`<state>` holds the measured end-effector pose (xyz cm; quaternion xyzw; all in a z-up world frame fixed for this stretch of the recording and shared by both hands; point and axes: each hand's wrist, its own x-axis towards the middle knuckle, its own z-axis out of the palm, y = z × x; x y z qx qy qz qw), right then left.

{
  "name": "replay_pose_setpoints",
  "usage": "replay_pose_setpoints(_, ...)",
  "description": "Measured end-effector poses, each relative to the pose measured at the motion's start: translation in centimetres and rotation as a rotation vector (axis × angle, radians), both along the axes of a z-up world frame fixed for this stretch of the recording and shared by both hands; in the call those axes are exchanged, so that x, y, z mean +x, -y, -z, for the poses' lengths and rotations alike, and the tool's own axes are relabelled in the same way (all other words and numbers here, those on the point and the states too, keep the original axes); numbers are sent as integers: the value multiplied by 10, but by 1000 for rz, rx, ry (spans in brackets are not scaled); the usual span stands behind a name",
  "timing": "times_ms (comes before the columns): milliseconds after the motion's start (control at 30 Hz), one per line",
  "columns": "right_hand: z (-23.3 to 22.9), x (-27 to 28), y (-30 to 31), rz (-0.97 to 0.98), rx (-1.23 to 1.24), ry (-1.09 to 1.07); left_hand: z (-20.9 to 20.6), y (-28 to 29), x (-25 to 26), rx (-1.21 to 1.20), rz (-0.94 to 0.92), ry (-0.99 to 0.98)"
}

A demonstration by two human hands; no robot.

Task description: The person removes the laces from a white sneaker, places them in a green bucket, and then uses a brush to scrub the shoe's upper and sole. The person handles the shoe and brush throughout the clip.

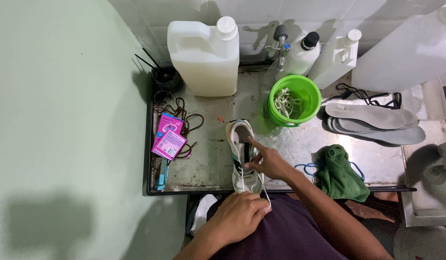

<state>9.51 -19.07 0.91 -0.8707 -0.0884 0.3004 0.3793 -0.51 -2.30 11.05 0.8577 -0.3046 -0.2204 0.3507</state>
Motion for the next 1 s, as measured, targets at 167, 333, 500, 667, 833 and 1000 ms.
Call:
replay_pose_setpoints(167, 34, -27, 18, 229, 327, 83, 49, -3, 32, 116, -165, 2)
replay_pose_setpoints(333, 23, -40, 34, 395, 617, -100, 73, -10, 37, 160, -375, -91)
replay_pose_setpoints(500, 42, -34, 45, 368, 575, -39, 71, 13, 32, 182, -266, -1)
replay_pose_setpoints(667, 33, -22, 63, 200, 660, -293, 95, 27, 34, 175, -276, 29)
replay_pose_setpoints(833, -4, -27, 64, 211, 799, -438, 129, 27, 33, 161, -351, -130)
replay_pose_setpoints(1000, 22, 4, 87, 537, 618, 29, 69, -8, 42, -596, -516, -499)
